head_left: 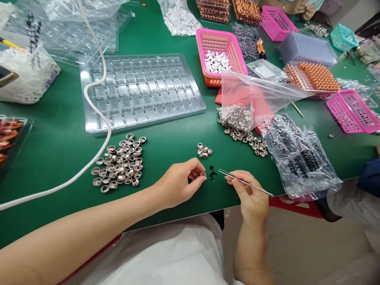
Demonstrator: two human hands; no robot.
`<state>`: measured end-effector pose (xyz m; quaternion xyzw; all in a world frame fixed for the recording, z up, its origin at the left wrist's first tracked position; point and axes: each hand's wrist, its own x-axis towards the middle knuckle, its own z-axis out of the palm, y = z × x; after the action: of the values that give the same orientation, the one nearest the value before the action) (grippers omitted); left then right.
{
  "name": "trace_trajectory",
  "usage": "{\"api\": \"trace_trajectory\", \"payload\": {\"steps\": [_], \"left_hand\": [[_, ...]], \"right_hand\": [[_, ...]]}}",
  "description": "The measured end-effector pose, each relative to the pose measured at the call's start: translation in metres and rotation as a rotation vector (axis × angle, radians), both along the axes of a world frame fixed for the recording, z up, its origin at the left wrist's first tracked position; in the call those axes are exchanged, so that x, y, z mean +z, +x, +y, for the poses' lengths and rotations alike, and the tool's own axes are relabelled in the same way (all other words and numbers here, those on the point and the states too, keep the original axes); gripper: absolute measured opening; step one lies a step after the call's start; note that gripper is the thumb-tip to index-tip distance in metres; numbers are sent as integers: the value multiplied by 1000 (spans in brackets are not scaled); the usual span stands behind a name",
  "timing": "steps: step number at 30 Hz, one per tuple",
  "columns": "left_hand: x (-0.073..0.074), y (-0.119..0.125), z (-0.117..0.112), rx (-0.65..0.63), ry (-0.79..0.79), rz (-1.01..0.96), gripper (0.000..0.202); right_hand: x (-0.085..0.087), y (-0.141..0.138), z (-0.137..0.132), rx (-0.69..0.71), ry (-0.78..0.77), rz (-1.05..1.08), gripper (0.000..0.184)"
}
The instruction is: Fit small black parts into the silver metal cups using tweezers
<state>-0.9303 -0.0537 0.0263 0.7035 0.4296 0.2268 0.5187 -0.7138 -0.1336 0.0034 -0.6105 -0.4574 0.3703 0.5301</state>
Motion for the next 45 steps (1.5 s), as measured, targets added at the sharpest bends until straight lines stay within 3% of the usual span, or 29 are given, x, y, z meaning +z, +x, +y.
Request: {"api": "trace_trajectory", "payload": {"steps": [8,17,24,39,45], "left_hand": [[-9,-7,8,17,32,2,4],[-8,-7,9,24,17,-22,4],[-9,-7,10,24,-13,-16,5],[-8,-7,11,16,-36,-29,4],[-9,-7,9,14,28,-54,9]], "right_hand": [[-10,-5,-5,-65,68,-236,11],[3,9,0,205,203,-460,26],[12,15,10,357,240,-515,38],[18,15,17,439,268,-569,42],[22,14,20,462,262,-614,41]]}}
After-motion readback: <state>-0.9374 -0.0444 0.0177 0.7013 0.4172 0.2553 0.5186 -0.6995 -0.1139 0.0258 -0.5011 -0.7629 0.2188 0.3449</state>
